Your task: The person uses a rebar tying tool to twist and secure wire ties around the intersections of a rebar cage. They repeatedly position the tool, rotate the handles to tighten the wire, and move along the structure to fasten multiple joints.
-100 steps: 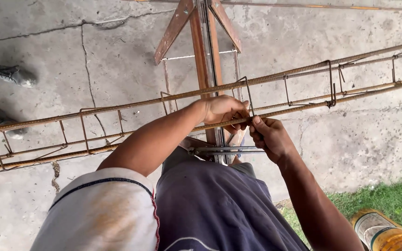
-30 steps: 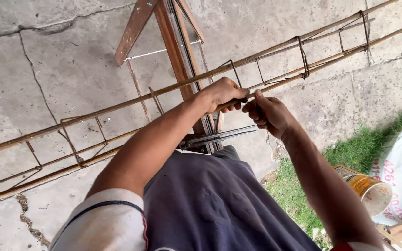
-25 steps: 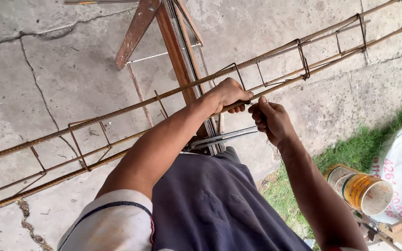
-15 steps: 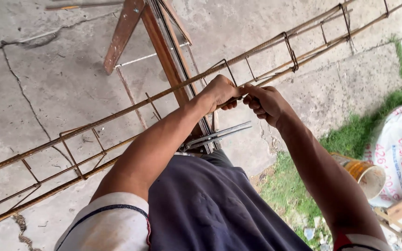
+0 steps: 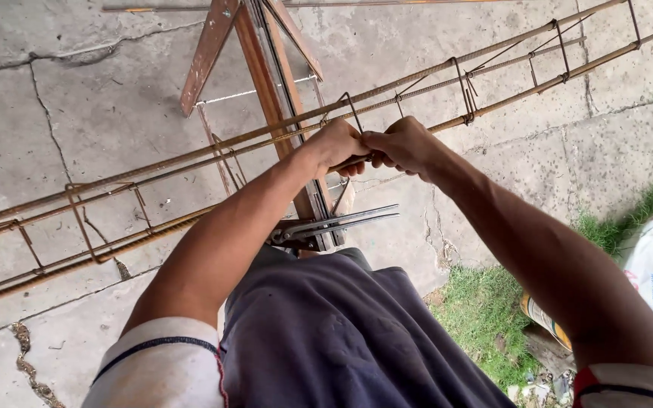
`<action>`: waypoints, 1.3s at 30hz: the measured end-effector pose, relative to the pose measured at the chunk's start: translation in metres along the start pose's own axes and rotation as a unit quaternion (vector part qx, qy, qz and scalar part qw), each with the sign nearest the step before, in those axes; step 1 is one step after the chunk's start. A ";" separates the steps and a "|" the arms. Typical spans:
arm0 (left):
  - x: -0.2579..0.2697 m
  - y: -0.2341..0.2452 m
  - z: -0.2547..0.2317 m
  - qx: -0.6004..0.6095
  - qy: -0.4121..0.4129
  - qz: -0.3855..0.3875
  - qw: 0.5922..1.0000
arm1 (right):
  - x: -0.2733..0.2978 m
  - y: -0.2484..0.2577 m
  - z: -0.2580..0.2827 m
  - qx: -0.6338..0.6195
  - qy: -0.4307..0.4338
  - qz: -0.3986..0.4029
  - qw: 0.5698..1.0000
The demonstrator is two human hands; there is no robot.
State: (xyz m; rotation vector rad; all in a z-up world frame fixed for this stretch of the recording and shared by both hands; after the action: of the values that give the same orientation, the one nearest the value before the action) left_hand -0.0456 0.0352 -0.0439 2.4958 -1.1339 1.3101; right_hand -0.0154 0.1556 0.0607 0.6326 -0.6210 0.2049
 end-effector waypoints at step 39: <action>-0.014 0.003 -0.006 0.004 -0.014 0.140 0.990 | 0.167 -0.143 -0.100 -0.442 0.085 -0.364 0.815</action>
State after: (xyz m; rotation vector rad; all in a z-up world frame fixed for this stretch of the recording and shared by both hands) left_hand -0.0563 0.0431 -0.0514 2.4354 -1.5333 1.3458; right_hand 0.2185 0.1019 0.0273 -0.0971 -0.2067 -0.7233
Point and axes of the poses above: each hand's wrist, its own x-axis away from the middle knuckle, its own y-axis out of the back of the hand, z = x × y, the point moved 4 cm from there along -x, towards the middle knuckle, and after that the axes turned 15 degrees about y, right-handed, at the moved point
